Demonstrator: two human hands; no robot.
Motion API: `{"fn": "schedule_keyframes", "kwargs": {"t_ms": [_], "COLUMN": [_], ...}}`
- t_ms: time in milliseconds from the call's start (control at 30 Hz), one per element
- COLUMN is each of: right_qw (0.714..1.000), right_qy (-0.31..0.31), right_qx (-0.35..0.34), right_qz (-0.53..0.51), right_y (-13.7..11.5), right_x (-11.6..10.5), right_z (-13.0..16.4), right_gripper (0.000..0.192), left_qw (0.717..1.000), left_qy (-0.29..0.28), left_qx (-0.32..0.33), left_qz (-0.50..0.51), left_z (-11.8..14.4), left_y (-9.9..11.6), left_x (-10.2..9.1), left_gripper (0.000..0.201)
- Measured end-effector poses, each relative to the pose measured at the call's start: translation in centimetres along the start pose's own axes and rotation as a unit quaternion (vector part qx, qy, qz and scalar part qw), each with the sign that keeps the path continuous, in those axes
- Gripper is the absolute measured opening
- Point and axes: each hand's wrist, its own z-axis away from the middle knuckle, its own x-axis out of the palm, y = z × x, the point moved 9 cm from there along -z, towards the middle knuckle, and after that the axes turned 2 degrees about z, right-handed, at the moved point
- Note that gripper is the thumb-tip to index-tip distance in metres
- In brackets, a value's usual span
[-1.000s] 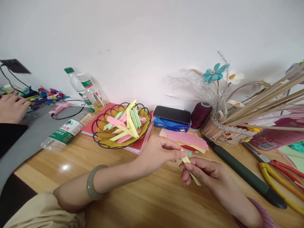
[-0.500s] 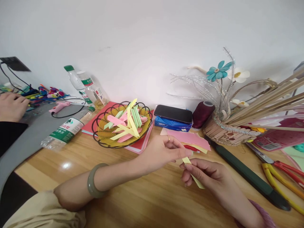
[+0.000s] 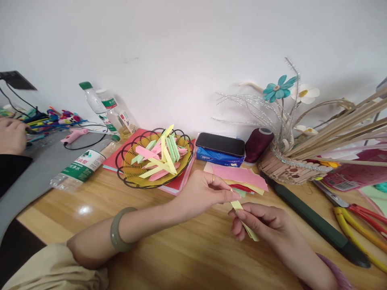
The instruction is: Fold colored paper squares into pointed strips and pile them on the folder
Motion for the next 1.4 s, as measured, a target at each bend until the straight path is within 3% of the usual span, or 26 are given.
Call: {"fn": "schedule_keyframes", "kwargs": {"t_ms": [200,433,700,1400], "right_qw": [0.999,0.999,1.0,1.0], "right_qy": [-0.024,-0.009,0.008,-0.002], "right_qx": [0.012,0.01,0.003,0.007], "right_qz": [-0.017,-0.031,-0.021,-0.014], "right_y": [-0.4,0.0,0.2,0.3], "right_x": [0.5,0.2,0.0,0.2], "right_z": [0.0,0.2,0.1,0.1], "right_gripper": [0.034,0.035,0.034,0.032], "left_qw": [1.0,0.999,0.998,0.998], "left_qy": [-0.001,0.02,0.043,0.053], "left_qx": [0.027,0.019,-0.016,-0.033], "left_qz": [-0.001,0.035,-0.038,-0.005], "left_z": [0.0,0.1,0.7,0.6], "left_y": [0.4,1.3,0.4,0.3], "left_x": [-0.2,-1.0,-0.4,-0.9], "left_gripper": [0.018,0.024,0.01,0.007]}}
